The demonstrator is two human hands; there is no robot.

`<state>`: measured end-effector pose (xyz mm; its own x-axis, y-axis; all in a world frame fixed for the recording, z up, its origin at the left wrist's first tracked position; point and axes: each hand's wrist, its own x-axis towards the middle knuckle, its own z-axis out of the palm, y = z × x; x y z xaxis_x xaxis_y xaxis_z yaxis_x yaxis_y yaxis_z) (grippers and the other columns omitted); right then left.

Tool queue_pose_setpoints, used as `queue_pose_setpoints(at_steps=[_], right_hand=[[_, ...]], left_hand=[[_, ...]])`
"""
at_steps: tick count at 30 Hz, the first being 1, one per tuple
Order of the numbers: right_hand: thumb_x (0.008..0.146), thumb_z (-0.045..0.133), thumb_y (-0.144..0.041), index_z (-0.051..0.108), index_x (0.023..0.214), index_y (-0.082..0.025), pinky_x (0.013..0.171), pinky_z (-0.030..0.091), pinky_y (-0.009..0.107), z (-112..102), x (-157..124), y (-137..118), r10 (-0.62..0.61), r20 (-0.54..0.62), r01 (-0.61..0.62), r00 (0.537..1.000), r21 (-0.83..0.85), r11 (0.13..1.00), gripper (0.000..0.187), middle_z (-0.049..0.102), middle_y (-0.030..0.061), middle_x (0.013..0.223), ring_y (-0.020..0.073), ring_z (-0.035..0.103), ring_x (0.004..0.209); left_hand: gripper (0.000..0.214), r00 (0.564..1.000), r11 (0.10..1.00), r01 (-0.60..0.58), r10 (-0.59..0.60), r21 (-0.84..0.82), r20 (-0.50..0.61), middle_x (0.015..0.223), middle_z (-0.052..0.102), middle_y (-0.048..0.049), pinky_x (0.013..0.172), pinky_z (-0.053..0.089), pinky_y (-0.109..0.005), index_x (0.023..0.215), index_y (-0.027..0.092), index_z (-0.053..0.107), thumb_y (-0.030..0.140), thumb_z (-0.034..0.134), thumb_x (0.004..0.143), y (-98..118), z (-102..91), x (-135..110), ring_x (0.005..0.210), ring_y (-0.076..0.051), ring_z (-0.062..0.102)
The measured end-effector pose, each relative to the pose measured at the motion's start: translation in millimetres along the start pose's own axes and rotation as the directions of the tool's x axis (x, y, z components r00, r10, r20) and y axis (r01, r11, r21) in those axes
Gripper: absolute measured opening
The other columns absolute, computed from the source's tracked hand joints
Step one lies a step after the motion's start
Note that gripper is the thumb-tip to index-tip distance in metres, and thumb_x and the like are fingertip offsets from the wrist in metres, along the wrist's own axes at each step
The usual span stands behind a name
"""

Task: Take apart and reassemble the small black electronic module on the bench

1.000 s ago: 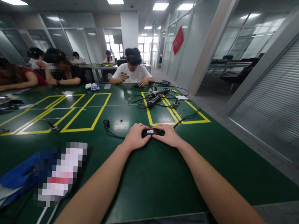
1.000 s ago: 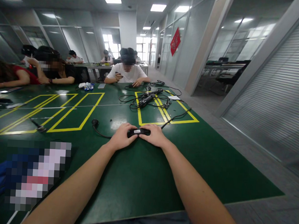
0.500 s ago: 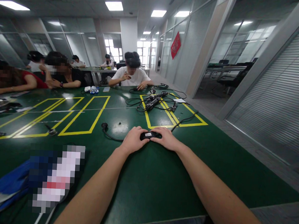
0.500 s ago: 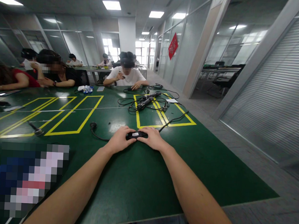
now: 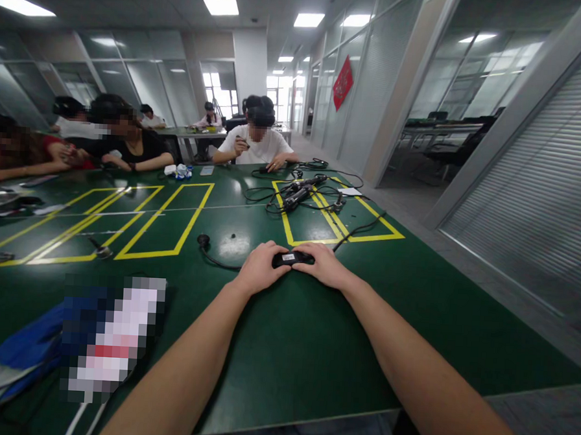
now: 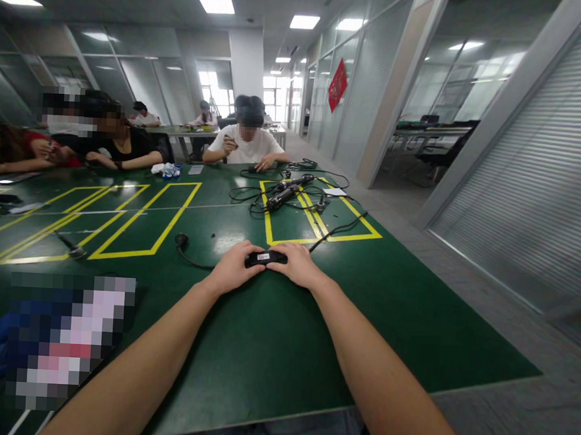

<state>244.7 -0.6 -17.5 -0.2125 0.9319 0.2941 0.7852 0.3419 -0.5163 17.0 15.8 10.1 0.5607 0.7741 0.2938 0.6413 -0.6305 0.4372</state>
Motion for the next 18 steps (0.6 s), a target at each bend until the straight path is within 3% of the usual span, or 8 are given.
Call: queue_pose_setpoints(at_steps=[11,18], right_hand=[[0.09,0.079,-0.045,0.078,0.128,-0.033,0.115,0.048,0.055,-3.1,-0.4,0.5,-0.001,0.011,0.002,1.0,-0.022,1.0,0.039,0.074,0.0079,0.14,0.0335,0.065,0.132],[0.092,0.076,-0.044,0.075,0.131,-0.031,0.115,0.047,0.057,3.7,-3.7,0.2,-0.023,-0.037,0.022,0.999,-0.032,0.999,0.041,0.073,0.0094,0.14,0.0331,0.064,0.132]], left_hand=[[0.034,1.0,1.0,0.013,-0.012,-0.024,0.014,0.113,0.073,-0.0074,0.1,0.055,-0.041,0.121,0.023,0.077,0.035,0.079,0.09,-0.8,-0.8,1.9,0.108,-0.027,0.069],[0.035,1.0,0.998,0.015,-0.015,0.055,0.004,0.115,0.073,-0.0082,0.101,0.054,-0.042,0.126,0.025,0.074,0.039,0.073,0.094,4.1,-0.8,-1.4,0.111,-0.028,0.068]])
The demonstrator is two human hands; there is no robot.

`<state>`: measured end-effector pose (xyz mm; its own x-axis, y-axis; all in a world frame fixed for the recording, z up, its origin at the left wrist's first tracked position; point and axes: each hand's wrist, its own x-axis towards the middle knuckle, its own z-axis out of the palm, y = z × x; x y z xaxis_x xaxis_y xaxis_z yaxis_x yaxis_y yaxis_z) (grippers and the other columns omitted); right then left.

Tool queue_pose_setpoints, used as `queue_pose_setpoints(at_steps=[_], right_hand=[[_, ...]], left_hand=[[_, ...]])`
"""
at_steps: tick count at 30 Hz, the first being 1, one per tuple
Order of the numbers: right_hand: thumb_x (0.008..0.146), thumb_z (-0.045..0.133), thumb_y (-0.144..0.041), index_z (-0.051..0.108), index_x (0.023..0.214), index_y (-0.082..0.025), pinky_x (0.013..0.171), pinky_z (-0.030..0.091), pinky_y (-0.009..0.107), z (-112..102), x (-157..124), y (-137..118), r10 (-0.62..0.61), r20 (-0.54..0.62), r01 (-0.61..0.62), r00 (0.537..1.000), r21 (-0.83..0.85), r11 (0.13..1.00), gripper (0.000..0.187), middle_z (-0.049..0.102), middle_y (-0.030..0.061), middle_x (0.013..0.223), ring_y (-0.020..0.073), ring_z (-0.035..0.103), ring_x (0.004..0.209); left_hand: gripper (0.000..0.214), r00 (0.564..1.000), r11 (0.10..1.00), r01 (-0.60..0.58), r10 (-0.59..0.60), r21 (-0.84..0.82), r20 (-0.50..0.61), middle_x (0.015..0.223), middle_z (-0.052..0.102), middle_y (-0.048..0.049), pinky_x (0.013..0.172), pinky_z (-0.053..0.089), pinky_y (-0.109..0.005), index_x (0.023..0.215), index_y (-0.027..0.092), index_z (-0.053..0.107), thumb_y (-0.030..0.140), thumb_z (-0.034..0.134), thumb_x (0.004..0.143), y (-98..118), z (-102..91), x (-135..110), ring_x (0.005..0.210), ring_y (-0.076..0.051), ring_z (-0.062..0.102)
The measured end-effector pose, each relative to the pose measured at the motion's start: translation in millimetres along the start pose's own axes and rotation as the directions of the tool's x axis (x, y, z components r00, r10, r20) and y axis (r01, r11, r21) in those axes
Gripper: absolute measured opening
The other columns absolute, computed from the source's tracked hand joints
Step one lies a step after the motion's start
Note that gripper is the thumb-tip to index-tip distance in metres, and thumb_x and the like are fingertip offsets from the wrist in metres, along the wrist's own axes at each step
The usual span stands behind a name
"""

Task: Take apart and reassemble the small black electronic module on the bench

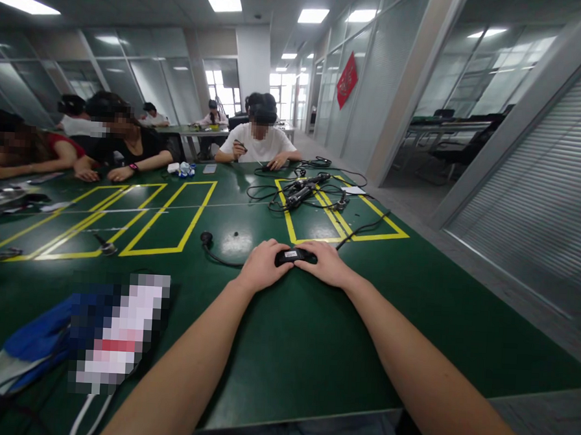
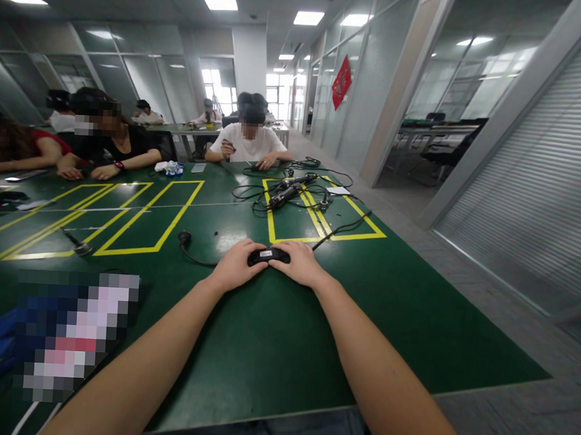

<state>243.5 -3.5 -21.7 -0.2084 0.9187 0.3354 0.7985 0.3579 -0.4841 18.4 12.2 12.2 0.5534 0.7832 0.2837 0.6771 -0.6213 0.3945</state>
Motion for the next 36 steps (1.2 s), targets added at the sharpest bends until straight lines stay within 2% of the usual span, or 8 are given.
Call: queue_pose_setpoints(at_steps=[2,4,7,9,13,21,29,36], right_hand=[[0.091,0.077,-0.043,0.073,0.133,-0.03,0.114,0.047,0.055,1,-1,-2,-0.005,-0.023,0.004,1.0,-0.011,1.0,0.043,0.073,0.0095,0.138,0.0322,0.064,0.13],[0.09,0.078,-0.041,0.072,0.133,-0.027,0.112,0.049,0.053,-1,-1,-4,-0.001,-0.048,-0.001,0.999,-0.041,0.999,0.045,0.074,0.0106,0.134,0.0315,0.066,0.126],[0.092,0.077,-0.043,0.075,0.117,-0.023,0.103,0.051,0.049,-7,0,-5,0.052,-0.076,-0.062,0.996,-0.141,0.988,0.032,0.074,0.0125,0.118,0.0316,0.067,0.115],[0.093,0.075,-0.047,0.074,0.103,-0.022,0.099,0.051,0.047,-11,0,-4,0.09,-0.082,-0.106,0.993,-0.211,0.972,0.028,0.073,0.0121,0.109,0.032,0.067,0.111],[0.093,0.074,-0.053,0.07,0.097,-0.023,0.093,0.049,0.043,-16,0,-3,0.11,-0.089,-0.129,0.99,-0.252,0.959,0.03,0.072,0.0099,0.104,0.0309,0.067,0.106],[0.092,0.071,-0.058,0.066,0.092,-0.024,0.082,0.046,0.037,-18,2,-9,0.229,-0.084,-0.239,0.97,-0.141,0.961,0.034,0.069,-0.0002,0.074,0.0227,0.067,0.075],[0.097,0.061,-0.064,0.075,0.094,-0.026,0.086,0.048,0.04,-19,3,-9,0.241,-0.063,-0.247,0.968,-0.133,0.96,0.04,0.074,0.0032,0.077,0.0263,0.071,0.081],[0.092,0.067,-0.067,0.078,0.094,-0.025,0.086,0.048,0.039,-16,2,-8,0.206,-0.074,-0.216,0.976,-0.161,0.963,0.043,0.073,0.0031,0.074,0.026,0.071,0.079]], left_hand=[[0.037,1.0,0.997,0.021,-0.019,0.073,-0.021,0.119,0.073,-0.0098,0.102,0.053,-0.044,0.128,0.025,0.072,0.041,0.072,0.095,3,-0.6,-1,0.114,-0.03,0.066],[0.038,0.994,0.982,0.093,-0.084,0.161,-0.064,0.12,0.073,-0.0124,0.102,0.051,-0.047,0.126,0.022,0.07,0.046,0.071,0.096,5,-0.9,-2,0.116,-0.033,0.065],[0.04,0.969,0.942,0.234,-0.204,0.242,-0.142,0.115,0.073,-0.0142,0.098,0.05,-0.048,0.112,0.022,0.07,0.058,0.07,0.094,4,-0.5,-2,0.113,-0.035,0.064],[0.042,0.957,0.927,0.276,-0.242,0.252,-0.157,0.114,0.072,-0.0138,0.097,0.05,-0.047,0.106,0.022,0.069,0.062,0.069,0.093,1,-0.1,-1,0.113,-0.035,0.064],[0.035,0.964,0.944,0.261,-0.244,0.201,-0.108,0.116,0.072,-0.0112,0.099,0.049,-0.045,0.107,0.023,0.07,0.057,0.069,0.094,-5,-0.8,1,0.117,-0.033,0.063],[0.035,0.968,0.964,0.249,-0.244,0.092,-0.057,0.11,0.078,-0.0102,0.095,0.052,-0.043,0.108,0.023,0.075,0.054,0.06,0.102,-5,-5.9,4,0.108,-0.031,0.07],[0.039,0.963,0.96,0.27,-0.268,0.07,-0.029,0.105,0.081,-0.0087,0.092,0.052,-0.04,0.101,0.023,0.075,0.053,0.052,0.106,-3,-7.0,7,0.103,-0.028,0.073],[0.043,0.946,0.942,0.321,-0.324,0.101,0.008,0.106,0.082,-0.0091,0.094,0.05,-0.04,0.1,0.023,0.076,0.053,0.047,0.108,2,-9.7,8,0.106,-0.029,0.073]])
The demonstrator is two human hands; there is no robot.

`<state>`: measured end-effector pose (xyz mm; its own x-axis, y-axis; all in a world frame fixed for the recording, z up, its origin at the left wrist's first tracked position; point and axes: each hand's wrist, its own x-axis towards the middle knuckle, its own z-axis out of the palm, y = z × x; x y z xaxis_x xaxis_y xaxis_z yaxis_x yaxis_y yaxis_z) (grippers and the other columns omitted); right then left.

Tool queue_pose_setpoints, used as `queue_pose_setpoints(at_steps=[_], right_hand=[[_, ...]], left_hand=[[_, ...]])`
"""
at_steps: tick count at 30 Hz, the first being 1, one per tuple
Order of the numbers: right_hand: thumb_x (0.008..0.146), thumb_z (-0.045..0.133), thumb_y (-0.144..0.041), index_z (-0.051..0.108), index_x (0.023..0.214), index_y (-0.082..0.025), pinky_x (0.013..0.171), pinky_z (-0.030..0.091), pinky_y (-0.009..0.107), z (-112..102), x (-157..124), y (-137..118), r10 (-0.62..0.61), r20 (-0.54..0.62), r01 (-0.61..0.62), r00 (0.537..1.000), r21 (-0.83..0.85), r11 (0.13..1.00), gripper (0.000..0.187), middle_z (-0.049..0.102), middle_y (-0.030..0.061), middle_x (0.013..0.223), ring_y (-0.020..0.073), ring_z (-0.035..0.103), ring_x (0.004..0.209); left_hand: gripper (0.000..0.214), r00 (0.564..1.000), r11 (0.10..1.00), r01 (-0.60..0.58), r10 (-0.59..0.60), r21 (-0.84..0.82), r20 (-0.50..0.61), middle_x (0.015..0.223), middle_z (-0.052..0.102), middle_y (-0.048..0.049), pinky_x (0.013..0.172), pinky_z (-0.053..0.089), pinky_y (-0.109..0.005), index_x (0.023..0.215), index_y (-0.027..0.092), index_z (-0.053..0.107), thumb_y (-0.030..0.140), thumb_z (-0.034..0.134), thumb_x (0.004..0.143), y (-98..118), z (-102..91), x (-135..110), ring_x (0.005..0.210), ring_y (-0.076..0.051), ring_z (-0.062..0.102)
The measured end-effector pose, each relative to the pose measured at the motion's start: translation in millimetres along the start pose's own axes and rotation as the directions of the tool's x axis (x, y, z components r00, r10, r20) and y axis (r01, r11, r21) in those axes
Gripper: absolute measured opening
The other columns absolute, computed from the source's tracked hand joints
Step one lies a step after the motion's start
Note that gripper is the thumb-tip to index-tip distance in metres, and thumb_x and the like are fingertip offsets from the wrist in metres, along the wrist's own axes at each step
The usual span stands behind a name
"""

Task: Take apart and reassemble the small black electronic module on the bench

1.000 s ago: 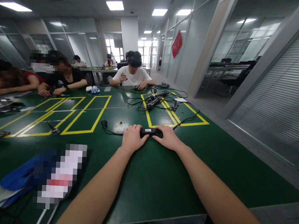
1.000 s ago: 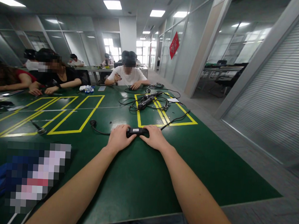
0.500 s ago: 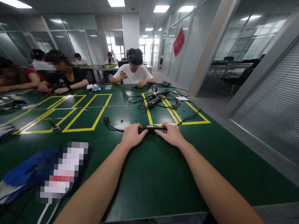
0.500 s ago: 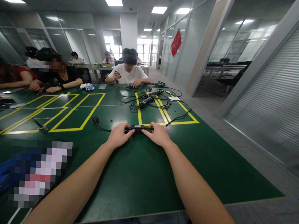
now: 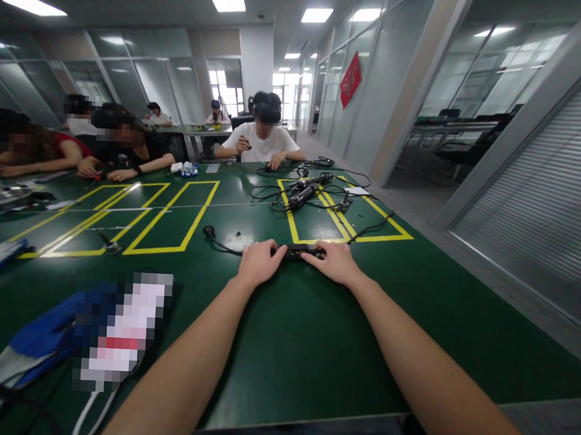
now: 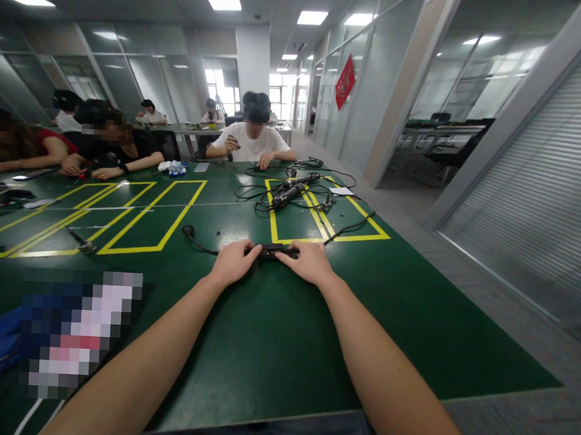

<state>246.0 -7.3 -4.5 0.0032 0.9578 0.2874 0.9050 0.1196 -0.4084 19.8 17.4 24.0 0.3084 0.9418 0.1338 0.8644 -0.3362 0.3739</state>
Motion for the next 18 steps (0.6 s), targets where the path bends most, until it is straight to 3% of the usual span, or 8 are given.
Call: queue_pose_setpoints(at_steps=[7,13,18], right_hand=[[0.087,0.075,-0.064,0.077,0.093,-0.024,0.086,0.045,0.038,-0.1,-0.2,-0.2,0.012,0.038,-0.012,0.999,-0.006,1.0,0.04,0.072,0.0018,0.075,0.0235,0.068,0.075],[0.084,0.079,-0.061,0.075,0.091,-0.025,0.086,0.046,0.038,0.9,0.2,1.2,0.035,0.018,-0.035,0.999,0.022,0.999,0.036,0.074,0.0015,0.078,0.0239,0.069,0.076],[0.083,0.082,-0.055,0.073,0.089,-0.025,0.083,0.045,0.037,1.4,-0.3,0.1,0.043,-0.044,-0.043,0.998,0.0,0.999,0.032,0.074,0.002,0.079,0.0245,0.068,0.078]], left_hand=[[0.044,0.999,0.999,0.048,-0.048,0.01,-0.005,0.102,0.082,-0.0096,0.091,0.048,-0.037,0.093,0.023,0.076,0.049,0.045,0.109,2.8,1.3,0.5,0.103,-0.028,0.073],[0.033,1.0,0.999,-0.009,0.009,-0.034,-0.004,0.101,0.08,-0.0058,0.09,0.048,-0.038,0.1,0.024,0.072,0.056,0.069,0.096,-0.6,2.7,-1.7,0.101,-0.028,0.072],[0.029,1.0,0.999,-0.019,0.018,-0.036,-0.026,0.101,0.079,-0.0057,0.086,0.049,-0.036,0.101,0.024,0.069,0.052,0.073,0.095,-3.3,5.2,-0.4,0.099,-0.027,0.072]])
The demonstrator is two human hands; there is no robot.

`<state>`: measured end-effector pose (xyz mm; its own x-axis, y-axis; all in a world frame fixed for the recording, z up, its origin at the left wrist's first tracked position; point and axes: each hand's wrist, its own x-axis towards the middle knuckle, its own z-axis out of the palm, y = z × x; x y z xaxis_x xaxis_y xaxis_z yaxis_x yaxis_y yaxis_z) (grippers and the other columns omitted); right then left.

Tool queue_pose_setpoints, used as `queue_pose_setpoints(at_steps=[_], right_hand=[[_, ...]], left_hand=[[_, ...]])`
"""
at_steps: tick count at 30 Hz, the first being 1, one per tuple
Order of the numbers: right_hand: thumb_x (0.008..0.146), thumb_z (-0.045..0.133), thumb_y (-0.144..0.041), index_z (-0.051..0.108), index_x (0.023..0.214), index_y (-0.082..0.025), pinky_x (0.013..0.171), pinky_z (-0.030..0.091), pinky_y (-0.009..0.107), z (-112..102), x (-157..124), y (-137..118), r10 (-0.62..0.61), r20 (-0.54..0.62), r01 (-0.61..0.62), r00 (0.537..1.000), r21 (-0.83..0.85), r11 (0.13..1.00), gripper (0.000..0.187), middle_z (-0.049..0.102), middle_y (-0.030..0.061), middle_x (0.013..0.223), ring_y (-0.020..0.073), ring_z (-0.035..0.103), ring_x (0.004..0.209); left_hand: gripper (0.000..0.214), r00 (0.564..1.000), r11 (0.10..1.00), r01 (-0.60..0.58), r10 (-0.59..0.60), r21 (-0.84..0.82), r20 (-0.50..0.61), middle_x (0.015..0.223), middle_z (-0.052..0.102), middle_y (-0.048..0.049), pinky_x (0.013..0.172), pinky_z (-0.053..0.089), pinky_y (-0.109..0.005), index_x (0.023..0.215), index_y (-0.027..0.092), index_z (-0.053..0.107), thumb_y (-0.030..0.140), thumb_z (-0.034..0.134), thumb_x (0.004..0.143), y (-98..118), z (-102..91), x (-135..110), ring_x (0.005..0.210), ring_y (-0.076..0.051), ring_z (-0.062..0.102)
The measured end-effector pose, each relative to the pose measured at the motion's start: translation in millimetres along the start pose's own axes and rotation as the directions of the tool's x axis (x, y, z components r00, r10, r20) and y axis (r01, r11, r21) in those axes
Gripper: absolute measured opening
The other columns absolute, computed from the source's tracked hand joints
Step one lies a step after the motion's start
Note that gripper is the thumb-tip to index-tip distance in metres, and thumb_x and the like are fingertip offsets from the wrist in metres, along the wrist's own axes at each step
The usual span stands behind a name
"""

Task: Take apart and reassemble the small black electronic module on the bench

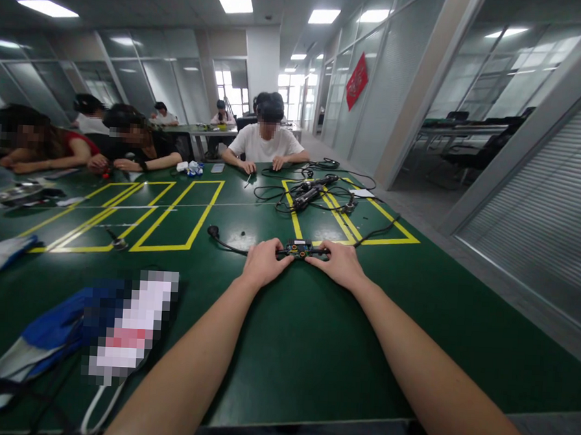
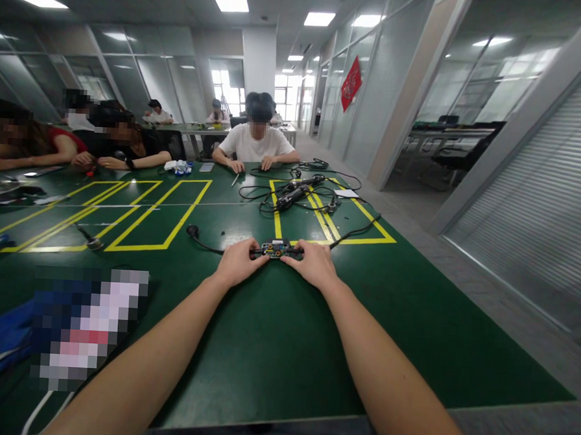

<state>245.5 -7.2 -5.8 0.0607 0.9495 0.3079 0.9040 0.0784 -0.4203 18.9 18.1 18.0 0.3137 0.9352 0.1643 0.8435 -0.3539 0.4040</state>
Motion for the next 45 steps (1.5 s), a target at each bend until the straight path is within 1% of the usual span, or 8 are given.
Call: queue_pose_setpoints(at_steps=[5,8,15,26,33,36,39,45], right_hand=[[0.086,0.08,-0.052,0.069,0.082,-0.025,0.078,0.044,0.034,0,0,-2,-0.01,-0.044,0.008,0.999,-0.048,0.999,0.03,0.074,0.0033,0.079,0.0249,0.068,0.079],[0.088,0.079,-0.05,0.068,0.078,-0.025,0.077,0.044,0.034,-1,0,-4,0.008,-0.022,-0.009,1.0,-0.056,0.998,0.029,0.074,0.0029,0.078,0.0244,0.069,0.079],[0.089,0.078,-0.047,0.071,0.084,-0.025,0.077,0.045,0.033,-4,-1,-6,0.042,0.02,-0.04,0.999,-0.07,0.997,0.025,0.077,0.0039,0.084,0.0252,0.072,0.083],[0.088,0.077,-0.052,0.069,0.082,-0.025,0.074,0.044,0.033,0,0,-1,-0.007,-0.038,0.005,0.999,-0.043,0.999,0.029,0.075,0.0038,0.081,0.0247,0.069,0.081],[0.086,0.076,-0.047,0.071,0.102,-0.026,0.081,0.047,0.036,2,2,1,-0.037,-0.098,0.045,0.994,0.08,0.996,0.027,0.07,-0.0009,0.076,0.0226,0.066,0.075],[0.088,0.07,-0.039,0.07,0.104,-0.025,0.082,0.051,0.036,7,4,5,-0.044,-0.127,0.068,0.991,0.189,0.98,0.021,0.071,-0.0011,0.078,0.0213,0.067,0.074],[0.089,0.068,-0.035,0.072,0.099,-0.025,0.083,0.054,0.037,11,7,9,-0.052,-0.152,0.092,0.987,0.271,0.958,0.015,0.076,0.0021,0.089,0.0218,0.069,0.08],[0.09,0.073,-0.031,0.08,0.099,-0.024,0.085,0.057,0.038,14,10,13,-0.07,-0.157,0.113,0.985,0.278,0.954,0.013,0.078,0.0063,0.098,0.0236,0.071,0.088]], left_hand=[[0.027,1.0,0.999,-0.016,0.017,0.037,-0.005,0.101,0.079,-0.0061,0.085,0.049,-0.036,0.099,0.024,0.068,0.05,0.074,0.095,2,-0.8,-1,0.099,-0.027,0.072],[0.027,1.0,0.999,-0.017,0.017,0.051,0.004,0.101,0.079,-0.0064,0.086,0.049,-0.036,0.1,0.024,0.067,0.049,0.074,0.096,4,-1.3,-2,0.099,-0.028,0.073],[0.028,1.0,0.999,-0.016,0.017,0.044,-0.003,0.099,0.078,-0.0067,0.083,0.049,-0.036,0.098,0.024,0.067,0.052,0.071,0.097,2,1.5,0,0.098,-0.028,0.073],[0.025,1.0,1.0,-0.004,0.004,0.0,-0.028,0.101,0.077,-0.0062,0.087,0.051,-0.036,0.098,0.024,0.065,0.048,0.071,0.097,4,-1.7,-2,0.1,-0.027,0.073],[0.035,0.997,0.993,0.006,-0.016,-0.117,-0.079,0.107,0.076,-0.0052,0.092,0.053,-0.037,0.125,0.026,0.058,0.037,0.072,0.095,1,-0.7,-5,0.102,-0.026,0.073],[0.021,0.994,0.992,0.016,-0.028,-0.123,-0.102,0.111,0.076,-0.0065,0.094,0.053,-0.038,0.119,0.025,0.059,0.029,0.064,0.099,-1,-0.4,-4,0.104,-0.025,0.072],[0.011,0.994,0.992,0.01,-0.023,-0.124,-0.105,0.11,0.076,-0.0066,0.094,0.054,-0.037,0.11,0.025,0.062,0.026,0.062,0.099,-2,-0.2,-3,0.104,-0.025,0.072],[0.008,0.994,0.995,0.076,-0.081,-0.068,-0.077,0.107,0.078,-0.0078,0.087,0.054,-0.038,0.105,0.025,0.064,0.029,0.063,0.098,1,-2.1,-4,0.103,-0.028,0.073]])
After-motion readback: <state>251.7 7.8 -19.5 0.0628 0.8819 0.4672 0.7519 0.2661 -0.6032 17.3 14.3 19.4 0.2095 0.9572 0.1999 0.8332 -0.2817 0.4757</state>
